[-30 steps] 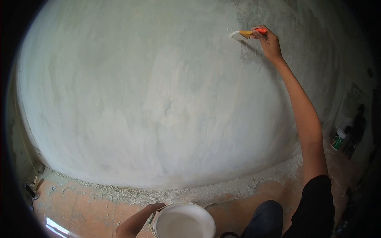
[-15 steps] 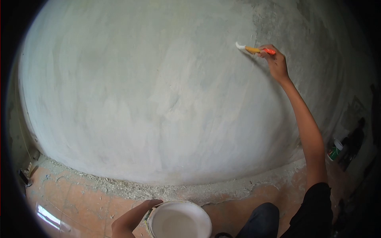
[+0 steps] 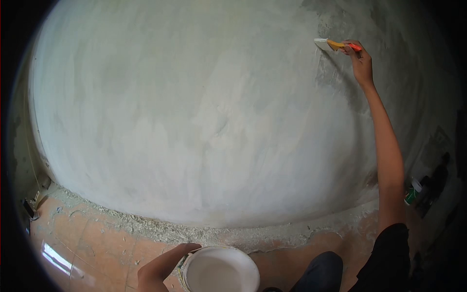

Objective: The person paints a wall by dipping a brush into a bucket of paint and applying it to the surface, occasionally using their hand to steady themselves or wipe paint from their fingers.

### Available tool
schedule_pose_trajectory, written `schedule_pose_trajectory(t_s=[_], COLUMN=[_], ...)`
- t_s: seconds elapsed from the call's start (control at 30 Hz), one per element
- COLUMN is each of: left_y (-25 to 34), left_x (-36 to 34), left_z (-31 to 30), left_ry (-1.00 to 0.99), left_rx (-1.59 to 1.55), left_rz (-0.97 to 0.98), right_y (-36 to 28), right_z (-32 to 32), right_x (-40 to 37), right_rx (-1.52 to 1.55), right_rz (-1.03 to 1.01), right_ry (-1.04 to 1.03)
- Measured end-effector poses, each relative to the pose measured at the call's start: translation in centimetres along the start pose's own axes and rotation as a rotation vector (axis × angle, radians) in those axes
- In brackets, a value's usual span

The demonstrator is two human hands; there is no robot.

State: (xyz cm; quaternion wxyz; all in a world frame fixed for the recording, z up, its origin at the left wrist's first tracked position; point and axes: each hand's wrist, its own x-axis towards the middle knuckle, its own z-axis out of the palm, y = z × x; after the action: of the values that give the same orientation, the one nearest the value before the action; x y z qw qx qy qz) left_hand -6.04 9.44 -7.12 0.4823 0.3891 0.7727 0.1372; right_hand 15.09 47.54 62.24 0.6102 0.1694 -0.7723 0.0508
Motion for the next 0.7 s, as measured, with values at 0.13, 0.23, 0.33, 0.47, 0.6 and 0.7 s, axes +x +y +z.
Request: schedule_pose_trajectory(t_s=[0.13,0.23,0.33,0.47,0.6,0.7], left_y=[0.0,-0.1,-0.2,-0.3,0.0,0.1], left_x=[0.2,0.2,0.2,0.7,0.7,0.6], left_z=[0.0,0.2,0.1,0.0,-0.1,0.0], left_ry=[0.0,-0.009,-0.008,0.0,-0.006,-0.013], left_rx=[0.002,-0.002,-0.004,-0.019,-0.012,-0.011], left_rz=[0.0,-0.005,-0.007,-0.015,-0.024,-0.028], right_y=[0.0,-0.3,0.0,-0.2,-2.0,-2.5], right_z=[0.5,0.0,-1.1,-0.8,1.2,3.6], right_x=[-1.1,-2.2,-3.3,-2.9,-0.5,0.7], right_rx=[-0.03,0.018,0.087,0.109,0.159,0.111], right_rz=[0.005,0.067,0.26,0.187,0.047,-0.039], right_ry=[-0.054,-0.133,-0.166,-0.116,0.011,0.034])
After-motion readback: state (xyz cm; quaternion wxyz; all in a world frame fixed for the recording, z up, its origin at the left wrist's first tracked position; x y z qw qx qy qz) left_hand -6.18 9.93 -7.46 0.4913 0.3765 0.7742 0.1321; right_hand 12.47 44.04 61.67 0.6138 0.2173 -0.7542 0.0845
